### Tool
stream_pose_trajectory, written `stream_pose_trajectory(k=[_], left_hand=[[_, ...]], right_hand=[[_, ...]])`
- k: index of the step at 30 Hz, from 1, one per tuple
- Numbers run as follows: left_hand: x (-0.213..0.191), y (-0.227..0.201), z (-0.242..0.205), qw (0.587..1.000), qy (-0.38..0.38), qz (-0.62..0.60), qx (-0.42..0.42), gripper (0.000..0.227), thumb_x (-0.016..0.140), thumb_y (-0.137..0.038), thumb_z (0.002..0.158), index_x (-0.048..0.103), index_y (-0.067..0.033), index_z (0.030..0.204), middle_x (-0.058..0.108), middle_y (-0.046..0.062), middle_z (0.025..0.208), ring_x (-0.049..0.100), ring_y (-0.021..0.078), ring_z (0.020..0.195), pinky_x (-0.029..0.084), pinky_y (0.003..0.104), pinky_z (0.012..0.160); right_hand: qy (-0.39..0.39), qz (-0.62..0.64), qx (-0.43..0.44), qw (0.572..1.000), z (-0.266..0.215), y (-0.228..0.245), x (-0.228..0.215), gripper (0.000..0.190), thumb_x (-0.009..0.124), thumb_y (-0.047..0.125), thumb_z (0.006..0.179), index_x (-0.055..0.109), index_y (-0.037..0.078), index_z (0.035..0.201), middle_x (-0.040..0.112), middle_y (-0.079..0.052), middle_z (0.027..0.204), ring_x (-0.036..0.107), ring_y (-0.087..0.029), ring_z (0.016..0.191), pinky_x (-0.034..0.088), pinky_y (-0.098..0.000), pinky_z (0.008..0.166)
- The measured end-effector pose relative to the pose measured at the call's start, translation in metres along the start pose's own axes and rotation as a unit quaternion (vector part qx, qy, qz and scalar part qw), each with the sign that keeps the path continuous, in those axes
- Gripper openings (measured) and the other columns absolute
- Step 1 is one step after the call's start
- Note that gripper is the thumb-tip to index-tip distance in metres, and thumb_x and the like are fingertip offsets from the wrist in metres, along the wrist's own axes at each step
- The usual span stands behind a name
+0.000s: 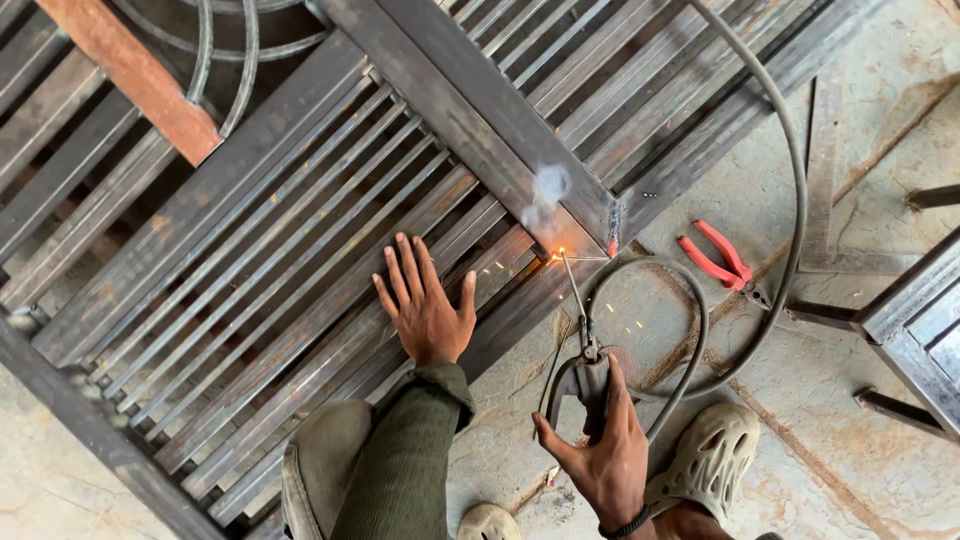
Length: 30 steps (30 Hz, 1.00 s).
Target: The person welds a metal frame structure using a handheld welding torch. They hold the frame steady with one hand while applying the torch to the joints, producing sparks and smoke. The work continues along the length of the frame.
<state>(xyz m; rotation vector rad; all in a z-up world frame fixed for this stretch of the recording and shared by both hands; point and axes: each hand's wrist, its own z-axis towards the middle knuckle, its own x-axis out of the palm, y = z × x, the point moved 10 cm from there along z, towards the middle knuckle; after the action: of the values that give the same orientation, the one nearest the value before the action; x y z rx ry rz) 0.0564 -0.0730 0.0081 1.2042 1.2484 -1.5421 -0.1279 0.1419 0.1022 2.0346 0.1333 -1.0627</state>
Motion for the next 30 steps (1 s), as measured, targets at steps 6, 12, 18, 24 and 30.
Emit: stream_pose_trajectory(k=[6, 12, 18, 24, 30], left_hand=[[0.0, 0.001, 0.002, 1.0, 0.004, -0.011, -0.008, 0.086, 0.033, -0.07, 0.103, 0.027, -0.009, 0.164, 0.023, 0.01, 0.172, 0.019, 0.0311, 0.16, 0.012, 0.058, 0.13], [0.001, 0.002, 0.002, 1.0, 0.011, -0.014, -0.016, 0.088, 0.032, -0.072, 0.102, 0.027, -0.0094, 0.164, 0.023, 0.01, 0.172, 0.019, 0.03, 0.16, 0.01, 0.057, 0.131], [-0.001, 0.0, 0.001, 1.0, 0.013, -0.017, -0.014, 0.087, 0.034, -0.071, 0.103, 0.027, -0.01, 0.165, 0.023, 0.01, 0.173, 0.019, 0.0303, 0.161, 0.01, 0.057, 0.132], [-0.005, 0.0, 0.005, 1.0, 0.019, -0.021, -0.013, 0.087, 0.038, -0.069, 0.103, 0.027, -0.0084, 0.165, 0.024, 0.011, 0.173, 0.019, 0.0314, 0.161, 0.012, 0.059, 0.13], [-0.01, -0.003, 0.004, 0.999, 0.011, -0.031, -0.009, 0.087, 0.045, -0.066, 0.103, 0.027, -0.008, 0.165, 0.023, 0.012, 0.173, 0.02, 0.0333, 0.161, 0.012, 0.06, 0.13]], right_hand=[[-0.021, -0.023, -0.087, 0.996, 0.0, 0.015, -0.001, 0.117, 0.093, 0.043, 0.062, 0.035, 0.004, 0.155, 0.07, -0.025, 0.115, 0.075, -0.03, 0.088, 0.061, -0.041, 0.069], [0.022, -0.029, 0.004, 0.999, 0.001, -0.004, 0.008, 0.119, 0.092, 0.046, 0.06, 0.034, 0.01, 0.158, 0.074, -0.019, 0.103, 0.076, -0.029, 0.081, 0.061, -0.0416, 0.071], [-0.038, -0.011, -0.128, 0.991, -0.003, 0.021, -0.004, 0.112, 0.091, 0.042, 0.065, 0.037, 0.001, 0.154, 0.065, -0.03, 0.133, 0.075, -0.033, 0.091, 0.061, -0.0418, 0.071], [-0.006, -0.02, -0.119, 0.993, -0.001, 0.014, 0.003, 0.116, 0.092, 0.045, 0.066, 0.034, -0.001, 0.156, 0.07, -0.024, 0.113, 0.075, -0.03, 0.087, 0.061, -0.0416, 0.07], [-0.003, -0.002, -0.088, 0.996, 0.0, 0.01, 0.004, 0.115, 0.092, 0.044, 0.066, 0.035, 0.0, 0.156, 0.072, -0.016, 0.1, 0.068, -0.02, 0.064, 0.058, -0.0361, 0.057]])
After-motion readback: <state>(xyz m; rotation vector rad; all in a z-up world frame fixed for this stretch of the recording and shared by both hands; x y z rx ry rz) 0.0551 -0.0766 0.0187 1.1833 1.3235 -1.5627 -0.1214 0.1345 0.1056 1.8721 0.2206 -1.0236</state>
